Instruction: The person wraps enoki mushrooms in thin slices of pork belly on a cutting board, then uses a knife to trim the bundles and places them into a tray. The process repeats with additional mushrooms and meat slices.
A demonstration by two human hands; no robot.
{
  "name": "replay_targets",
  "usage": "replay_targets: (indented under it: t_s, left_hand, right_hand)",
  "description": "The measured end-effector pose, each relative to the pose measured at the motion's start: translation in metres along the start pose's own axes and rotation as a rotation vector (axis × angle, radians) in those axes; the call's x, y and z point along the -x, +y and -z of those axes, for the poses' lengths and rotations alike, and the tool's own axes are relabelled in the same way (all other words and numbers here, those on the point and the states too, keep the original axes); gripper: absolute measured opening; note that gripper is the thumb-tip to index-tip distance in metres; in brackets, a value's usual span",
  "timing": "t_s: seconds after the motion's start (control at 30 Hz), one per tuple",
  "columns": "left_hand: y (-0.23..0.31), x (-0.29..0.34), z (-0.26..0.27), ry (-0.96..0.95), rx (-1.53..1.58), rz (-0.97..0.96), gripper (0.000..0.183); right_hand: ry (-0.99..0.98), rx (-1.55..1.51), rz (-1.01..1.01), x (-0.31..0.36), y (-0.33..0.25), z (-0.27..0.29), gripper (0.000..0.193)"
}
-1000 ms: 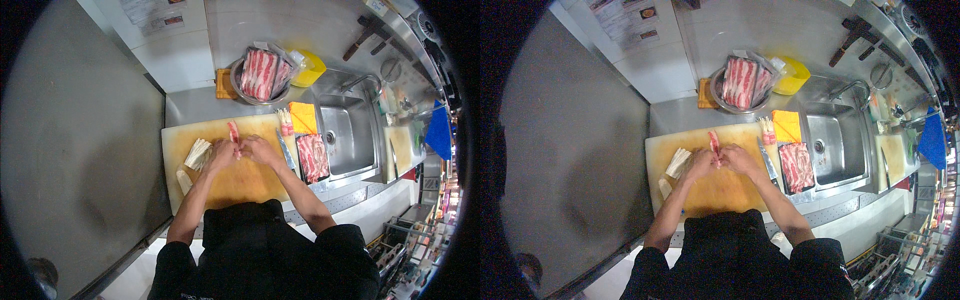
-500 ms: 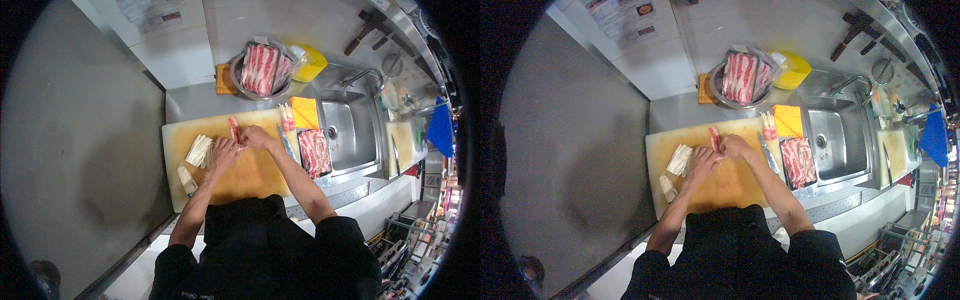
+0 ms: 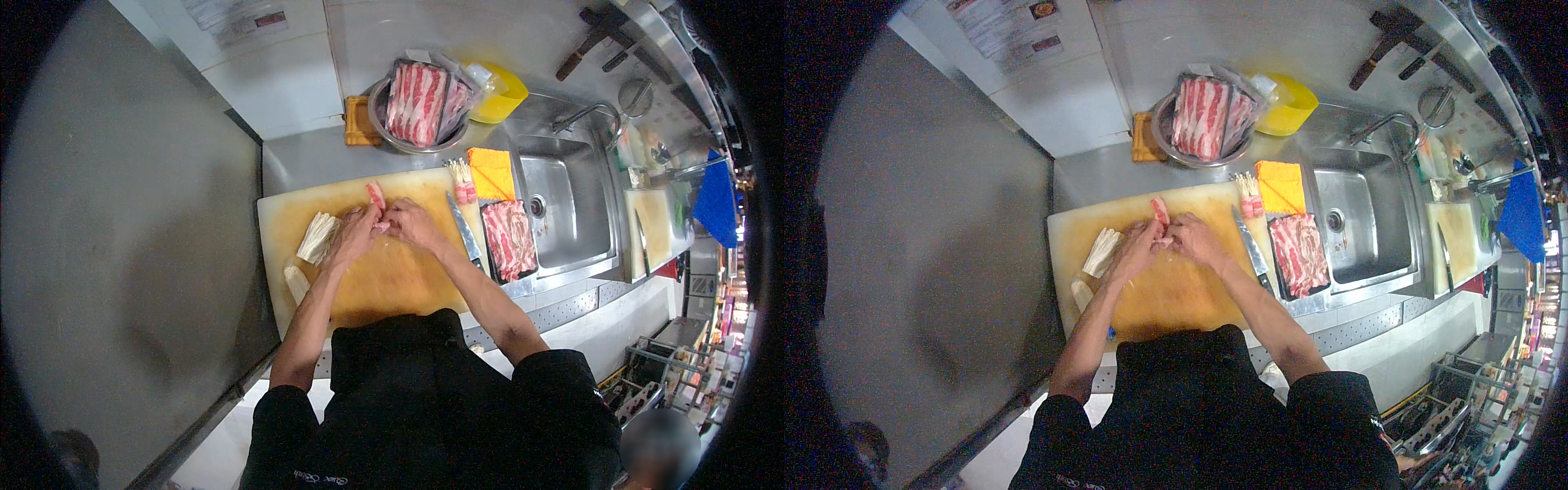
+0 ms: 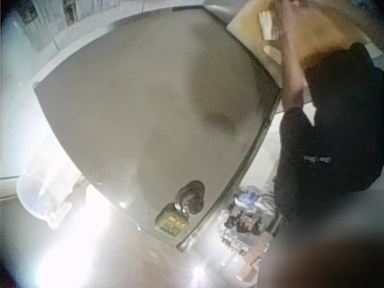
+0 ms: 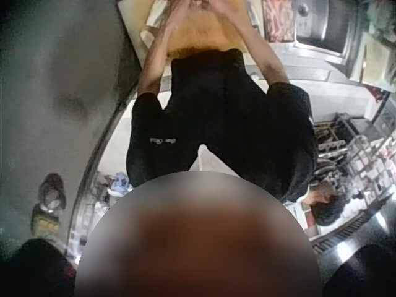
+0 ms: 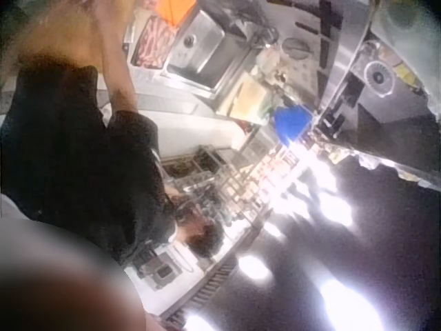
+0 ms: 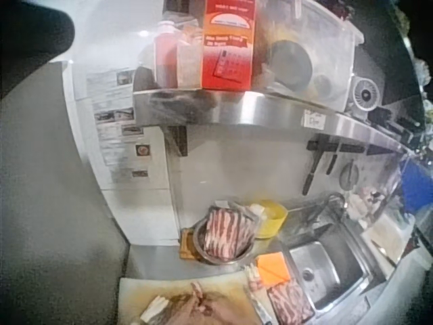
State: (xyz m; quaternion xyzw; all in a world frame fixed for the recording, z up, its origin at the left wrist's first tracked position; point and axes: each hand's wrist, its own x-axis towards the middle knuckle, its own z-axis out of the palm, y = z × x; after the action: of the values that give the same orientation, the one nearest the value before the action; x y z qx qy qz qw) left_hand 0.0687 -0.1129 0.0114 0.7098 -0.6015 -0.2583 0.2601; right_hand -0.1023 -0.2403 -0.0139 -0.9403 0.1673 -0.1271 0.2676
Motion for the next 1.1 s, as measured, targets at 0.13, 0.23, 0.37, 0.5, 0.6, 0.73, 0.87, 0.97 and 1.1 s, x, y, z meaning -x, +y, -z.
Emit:
replay_targets:
  t_s: [0.13,0.23,0.37,0.5,0.6,0.73,0.87,0.97,1.1]
  left_hand:
    - [0.014,0.011,-0.004,0.115,-0.261,-0.163,0.036]
    - [-0.01,0.009,-0.023,0.115,-0.351,-0.174,0.037]
    - [-0.001,0.011,-0.005,0.181,-0.291,-0.201,0.037]
    - [0.007,0.002,0.0,0.179,-0.273,-0.245,0.031]
    - [0.004,-0.004,-0.009,0.043,-0.317,-0.213,0.029]
    - [-0.021,-0.025,-0.032,0.042,-0.406,-0.204,0.031]
    - [0.013,-0.046,-0.007,-0.199,-0.39,-0.189,0.03]
    - [0.046,-0.057,0.012,-0.335,-0.517,-0.255,0.026]
    - [0.116,-0.062,0.044,-0.399,-0.448,-0.377,0.016]
  right_hand:
    - [-0.075,-0.011,-0.056,-0.003,0.019,-0.003,0.035]
    - [0.012,-0.12,-0.166,0.002,0.013,0.016,0.043]
    - [0.284,-0.443,-0.501,0.059,-0.009,0.063,0.04]
    - [0.396,-0.365,-0.736,0.161,-0.022,0.085,0.039]
    - [0.359,-0.282,-0.921,0.225,-0.03,0.076,0.044]
    - [0.333,0.188,-0.848,0.247,-0.053,0.054,0.058]
    - [0.269,0.25,-0.835,0.253,-0.029,0.03,0.05]
    - [0.297,0.07,-0.851,0.26,-0.025,0.029,0.043]
    - [0.19,-0.166,-1.055,0.27,-0.055,0.061,0.037]
